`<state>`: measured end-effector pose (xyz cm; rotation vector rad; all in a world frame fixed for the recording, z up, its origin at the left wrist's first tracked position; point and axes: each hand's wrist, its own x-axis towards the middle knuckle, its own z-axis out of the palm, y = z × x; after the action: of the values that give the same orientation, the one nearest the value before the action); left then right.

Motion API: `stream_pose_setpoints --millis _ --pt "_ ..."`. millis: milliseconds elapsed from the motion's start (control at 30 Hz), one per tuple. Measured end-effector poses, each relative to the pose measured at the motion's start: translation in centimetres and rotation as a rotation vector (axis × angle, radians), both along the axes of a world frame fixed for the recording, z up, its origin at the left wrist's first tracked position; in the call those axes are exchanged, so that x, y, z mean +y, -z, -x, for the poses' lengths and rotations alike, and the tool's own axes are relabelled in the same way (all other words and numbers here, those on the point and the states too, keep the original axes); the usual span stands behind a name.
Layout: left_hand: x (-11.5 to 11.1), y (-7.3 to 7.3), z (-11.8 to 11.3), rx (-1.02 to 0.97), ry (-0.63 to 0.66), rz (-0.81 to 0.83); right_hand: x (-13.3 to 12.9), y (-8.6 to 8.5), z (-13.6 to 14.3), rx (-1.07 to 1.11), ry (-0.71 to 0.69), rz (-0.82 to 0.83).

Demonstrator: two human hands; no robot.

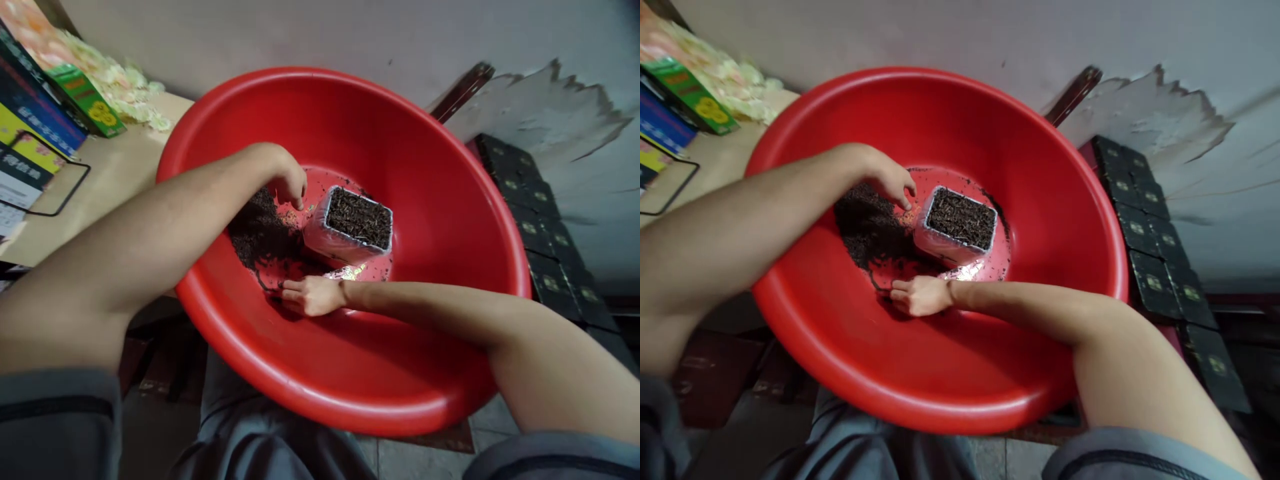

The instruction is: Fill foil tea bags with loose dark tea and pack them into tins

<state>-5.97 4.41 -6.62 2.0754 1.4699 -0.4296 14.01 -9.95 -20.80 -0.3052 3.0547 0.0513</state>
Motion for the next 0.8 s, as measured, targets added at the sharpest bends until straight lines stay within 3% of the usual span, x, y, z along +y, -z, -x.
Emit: stream_pose_setpoints --millis 67,167,367,467,600,800 --pt "-0.9 -1.2 -0.4 0.043 -0.01 0.072 0.2 -1.4 0.0 0.042 0.031 0.007" --pt "-1.6 -2.1 -0.7 0.059 -0.011 0.085 0.5 -5.0 -0.8 0.206 0.131 0.03" --pt "-1.2 -1.6 -0.7 0.049 -0.018 0.075 1.1 -14.4 -4.7 0.527 0.459 0.03" --pt "-1.0 -1.2 -0.6 0.043 -0.019 0.08 1.7 -17.4 -6.8 0.584 0.678 0.033" --pt "-0.5 -0.6 -0.2 0.011 -0.039 0.075 2.9 -18.7 -8.9 0.573 0.887 0.117" --pt "0.0 -0.3 0.2 0.036 0.003 0.063 3.1 -18.4 -9.5 0.55 0.993 0.212"
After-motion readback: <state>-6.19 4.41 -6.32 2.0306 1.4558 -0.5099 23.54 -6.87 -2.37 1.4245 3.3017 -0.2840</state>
